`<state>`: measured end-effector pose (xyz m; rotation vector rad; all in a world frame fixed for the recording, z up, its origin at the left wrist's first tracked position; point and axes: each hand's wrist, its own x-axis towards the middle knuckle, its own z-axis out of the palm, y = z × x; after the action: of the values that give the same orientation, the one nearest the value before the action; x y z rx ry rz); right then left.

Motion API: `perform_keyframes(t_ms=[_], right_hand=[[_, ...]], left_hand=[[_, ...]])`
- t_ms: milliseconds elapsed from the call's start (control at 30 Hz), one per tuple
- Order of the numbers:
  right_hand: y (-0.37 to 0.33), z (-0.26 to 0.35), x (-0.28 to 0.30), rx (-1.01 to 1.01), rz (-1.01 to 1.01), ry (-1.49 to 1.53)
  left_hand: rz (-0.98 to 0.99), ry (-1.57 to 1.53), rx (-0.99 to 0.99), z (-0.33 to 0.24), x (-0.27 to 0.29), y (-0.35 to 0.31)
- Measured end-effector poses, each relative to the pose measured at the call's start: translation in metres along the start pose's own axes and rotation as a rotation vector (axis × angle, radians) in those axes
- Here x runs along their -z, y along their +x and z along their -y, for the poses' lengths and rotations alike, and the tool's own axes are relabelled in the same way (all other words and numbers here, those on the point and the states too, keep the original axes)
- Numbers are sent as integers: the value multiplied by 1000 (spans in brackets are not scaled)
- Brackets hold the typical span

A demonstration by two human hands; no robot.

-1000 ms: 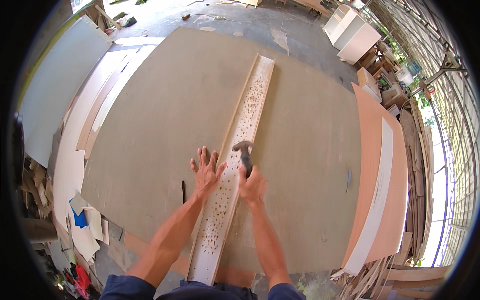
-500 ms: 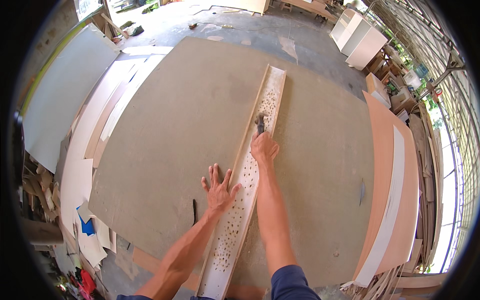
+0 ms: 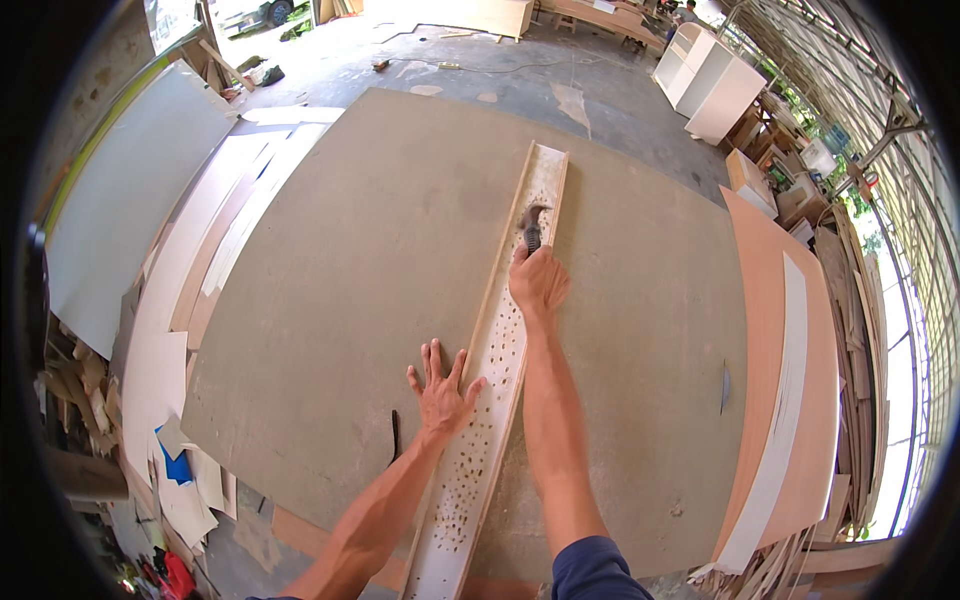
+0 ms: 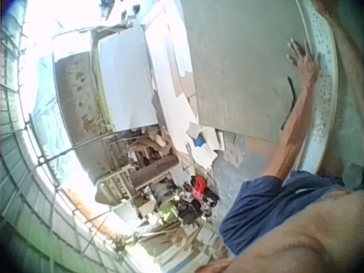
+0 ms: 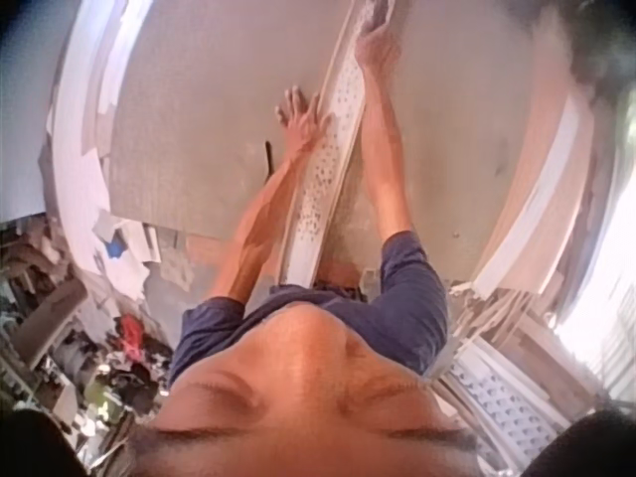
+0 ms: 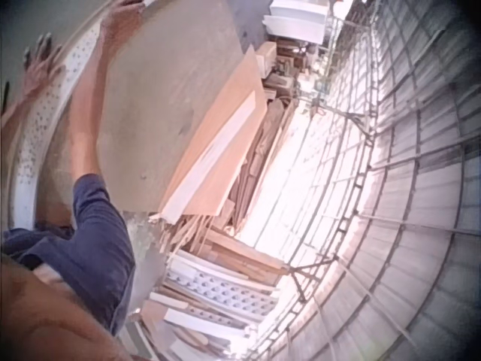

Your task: The person measures a sheet of wood veneer, hammers a wooden board into place on a workbench, and then moves another large sheet of veneer across the workspace.

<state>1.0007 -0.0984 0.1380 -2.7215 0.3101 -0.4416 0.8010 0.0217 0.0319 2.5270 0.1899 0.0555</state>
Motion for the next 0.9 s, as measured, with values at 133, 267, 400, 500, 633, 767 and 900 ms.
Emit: perform_keyframes(t_ms=[133, 267, 400, 500, 633, 767, 900], right_hand=[[-25, -20, -27, -17, -90, -8], [-9, -39, -25, -33, 202, -22], [-100, -7, -10, -53, 90, 124], [-173, 30, 14, -58, 268, 234], [-245, 41, 8, 25, 227, 208], [-294, 38, 9, 192, 215, 292], [-330, 19, -1, 278, 277, 260]], left_hand=[[-3, -8, -9, -4, 1, -1], [-23, -20, -43, -5, -4, 2], [11, -35, -22, 5, -6, -2], [-1, -21, -78, 20, -7, -1], [-18, -130, -205, 26, 6, -54], [19, -201, -270, 48, 46, -158], [113, -174, -288, 47, 60, -234]])
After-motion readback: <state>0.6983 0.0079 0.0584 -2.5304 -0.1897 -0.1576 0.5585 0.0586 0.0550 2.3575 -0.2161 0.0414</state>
